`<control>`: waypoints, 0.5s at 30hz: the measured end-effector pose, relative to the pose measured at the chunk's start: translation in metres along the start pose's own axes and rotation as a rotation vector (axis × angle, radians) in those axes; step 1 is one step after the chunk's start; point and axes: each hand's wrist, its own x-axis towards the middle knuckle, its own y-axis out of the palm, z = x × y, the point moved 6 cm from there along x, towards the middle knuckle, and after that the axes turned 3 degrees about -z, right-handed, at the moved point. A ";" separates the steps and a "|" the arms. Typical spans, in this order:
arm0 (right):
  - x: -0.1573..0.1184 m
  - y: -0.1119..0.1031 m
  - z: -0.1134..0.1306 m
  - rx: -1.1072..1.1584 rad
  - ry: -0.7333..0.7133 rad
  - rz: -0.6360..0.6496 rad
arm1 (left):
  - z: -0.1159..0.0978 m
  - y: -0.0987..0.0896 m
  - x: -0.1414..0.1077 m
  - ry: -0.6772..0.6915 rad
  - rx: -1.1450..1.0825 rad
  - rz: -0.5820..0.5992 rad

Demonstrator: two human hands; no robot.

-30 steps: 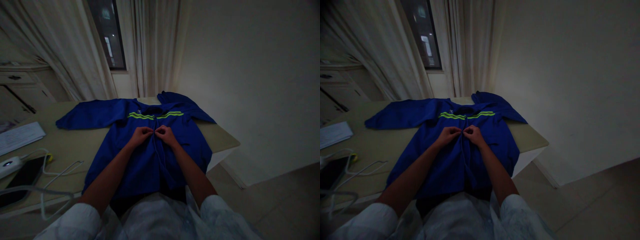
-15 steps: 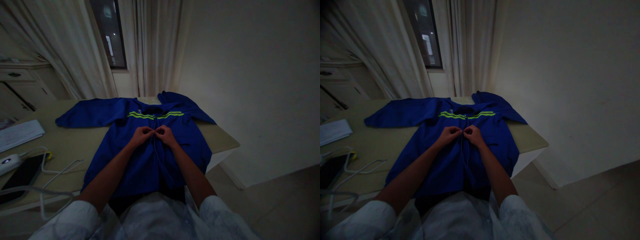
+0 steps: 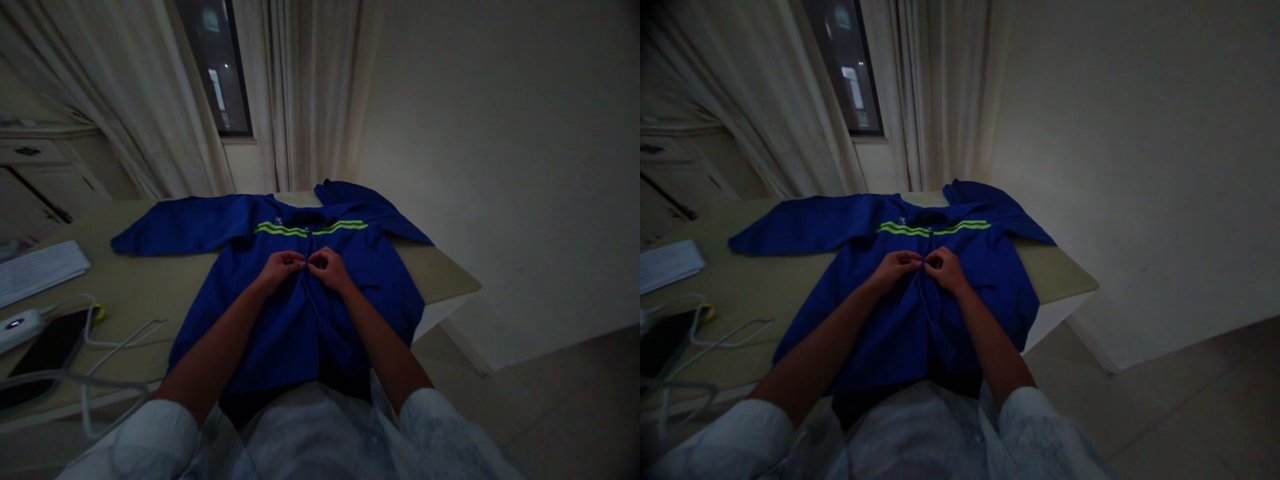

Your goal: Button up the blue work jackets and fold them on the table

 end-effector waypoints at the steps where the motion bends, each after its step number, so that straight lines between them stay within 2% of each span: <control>1: 0.000 0.000 0.001 -0.007 -0.002 0.003 | 0.000 0.000 0.000 -0.002 -0.003 -0.001; 9: -0.001 0.000 0.002 -0.006 -0.020 0.021 | -0.002 -0.001 0.001 0.024 0.038 0.001; 15: 0.000 0.000 -0.002 -0.030 0.026 0.029 | -0.010 0.001 0.004 0.191 0.203 0.074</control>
